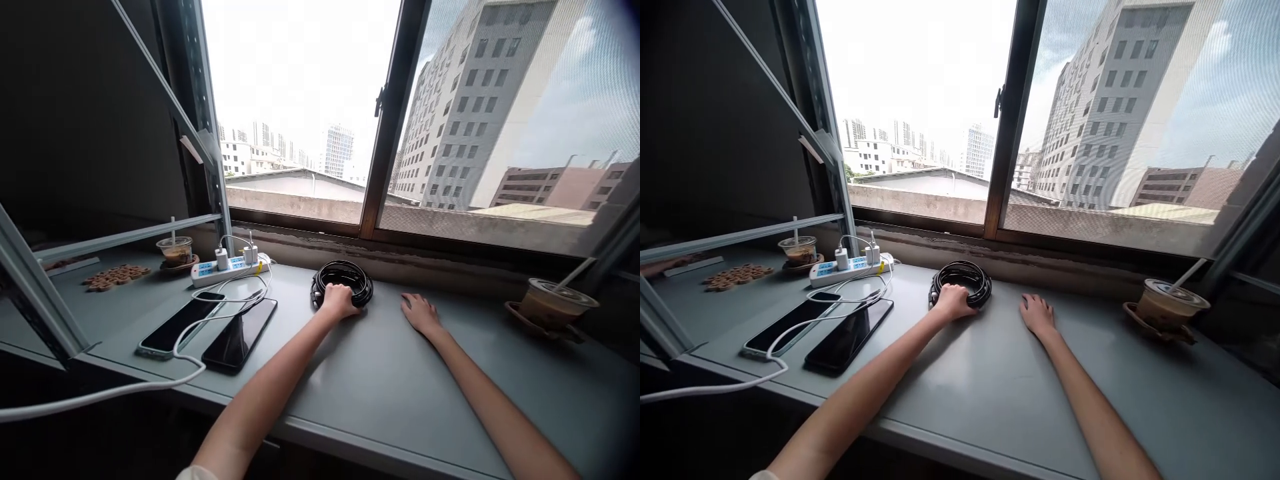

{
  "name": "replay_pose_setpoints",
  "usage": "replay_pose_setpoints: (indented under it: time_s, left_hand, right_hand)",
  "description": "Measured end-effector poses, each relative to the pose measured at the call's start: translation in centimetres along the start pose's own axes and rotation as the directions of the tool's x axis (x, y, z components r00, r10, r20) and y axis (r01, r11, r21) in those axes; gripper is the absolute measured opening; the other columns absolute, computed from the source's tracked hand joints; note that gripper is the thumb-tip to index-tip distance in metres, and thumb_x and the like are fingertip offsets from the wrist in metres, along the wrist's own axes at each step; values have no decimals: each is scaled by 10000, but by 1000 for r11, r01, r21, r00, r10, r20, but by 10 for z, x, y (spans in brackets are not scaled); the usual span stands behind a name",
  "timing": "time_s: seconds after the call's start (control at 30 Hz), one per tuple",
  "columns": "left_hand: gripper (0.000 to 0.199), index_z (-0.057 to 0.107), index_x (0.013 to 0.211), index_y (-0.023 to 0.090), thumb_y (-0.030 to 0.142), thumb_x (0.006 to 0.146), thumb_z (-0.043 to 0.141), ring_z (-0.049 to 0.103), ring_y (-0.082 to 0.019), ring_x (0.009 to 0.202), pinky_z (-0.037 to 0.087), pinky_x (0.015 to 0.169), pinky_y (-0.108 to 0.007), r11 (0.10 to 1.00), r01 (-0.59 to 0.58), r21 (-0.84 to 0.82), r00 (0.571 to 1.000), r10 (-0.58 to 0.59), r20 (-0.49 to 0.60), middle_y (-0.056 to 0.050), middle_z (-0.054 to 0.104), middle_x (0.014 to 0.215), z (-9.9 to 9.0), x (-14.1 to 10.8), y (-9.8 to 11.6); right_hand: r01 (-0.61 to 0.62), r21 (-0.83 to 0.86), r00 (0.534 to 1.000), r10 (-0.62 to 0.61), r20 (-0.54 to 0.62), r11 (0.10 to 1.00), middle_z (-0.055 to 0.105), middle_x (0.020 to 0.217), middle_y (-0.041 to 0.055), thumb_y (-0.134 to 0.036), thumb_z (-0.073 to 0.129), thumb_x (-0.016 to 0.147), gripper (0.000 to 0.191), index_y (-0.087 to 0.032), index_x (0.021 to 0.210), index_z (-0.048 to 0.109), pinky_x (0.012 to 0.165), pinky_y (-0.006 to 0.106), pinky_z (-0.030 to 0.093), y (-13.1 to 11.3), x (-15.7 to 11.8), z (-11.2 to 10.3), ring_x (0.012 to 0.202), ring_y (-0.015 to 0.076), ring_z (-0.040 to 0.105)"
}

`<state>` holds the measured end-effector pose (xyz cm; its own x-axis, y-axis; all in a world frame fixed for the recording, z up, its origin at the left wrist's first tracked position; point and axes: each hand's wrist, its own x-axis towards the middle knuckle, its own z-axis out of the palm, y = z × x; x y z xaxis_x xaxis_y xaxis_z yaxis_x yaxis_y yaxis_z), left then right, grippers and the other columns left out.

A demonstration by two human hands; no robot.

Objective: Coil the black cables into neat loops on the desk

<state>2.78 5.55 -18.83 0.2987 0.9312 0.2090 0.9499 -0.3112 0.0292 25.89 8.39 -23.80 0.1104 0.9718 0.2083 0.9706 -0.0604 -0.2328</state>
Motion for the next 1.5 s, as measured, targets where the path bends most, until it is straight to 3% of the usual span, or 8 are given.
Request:
replay_pose_setpoints:
  time_s: [0.13, 0.33, 0.6, 0.73, 0.93, 1.2, 1.5]
  left_hand:
    - [390, 617, 937, 141, 501, 811, 532, 590, -201, 905, 401, 885, -435, 984, 176, 34, 983, -177, 40, -74, 640, 952, -4, -2, -24]
    - [363, 524, 1144, 147, 365, 854, 533, 574, -210, 950, 453, 844, -443, 913, 404, 59, 914, -406, 15, -85, 582, 1077, -6, 0, -40]
    - [325, 543, 1110, 146, 341, 850, 546, 563, -213, 973, 461, 838, -440, 858, 510, 62, 859, -512, 11, -85, 570, 1100, -9, 3, -56]
    - [325, 540, 1107, 141, 335, 846, 544, 518, -234, 1049, 408, 889, -456, 859, 508, 59, 861, -504, -75, -92, 556, 1126, -8, 1, -53]
    - [395, 550, 1066, 108, 423, 834, 495, 459, -276, 1099, 341, 907, -372, 904, 427, -3, 879, -416, -232, -163, 544, 1151, -8, -1, -49]
    - [331, 589, 1001, 153, 392, 774, 562, 523, -255, 1020, 403, 822, -341, 907, 412, -89, 872, -420, -250, -111, 596, 1059, 0, 2, -65]
    - [316, 619, 902, 152, 360, 887, 382, 555, -266, 973, 407, 822, -378, 913, 381, -147, 830, -408, -381, -118, 628, 1000, 1, 4, -69]
  right_hand:
    - [-6, 7, 1000, 6, -1, 1000, 494, 1251, 91, -351, 457, 900, 352, -183, 1208, 499, 969, 464, 357, 1, 1, 1, 1142, 227, 466]
    - [5, 27, 1000, -5, -12, 1000, 494, 1252, 90, -357, 462, 898, 355, -179, 1201, 503, 969, 468, 357, 3, 2, 3, 1144, 228, 466]
    - [13, 40, 1000, -11, -29, 999, 500, 1243, 90, -348, 474, 894, 348, -183, 1199, 506, 960, 470, 374, 4, 2, 4, 1131, 227, 479]
    - [13, 43, 999, -11, -36, 999, 505, 1235, 90, -341, 481, 892, 340, -179, 1190, 512, 954, 468, 382, 3, 3, 4, 1123, 225, 486]
    - [17, 50, 999, -15, -41, 999, 504, 1237, 90, -339, 483, 891, 340, -179, 1190, 511, 952, 468, 385, 3, 4, 5, 1124, 226, 485]
    - [19, 51, 999, -17, -39, 999, 509, 1230, 90, -338, 484, 891, 334, -174, 1180, 517, 952, 468, 384, 2, 3, 4, 1124, 225, 485]
    - [19, 47, 999, -18, -33, 999, 505, 1236, 91, -341, 473, 896, 340, -178, 1192, 509, 957, 467, 380, 3, 1, 3, 1127, 225, 484]
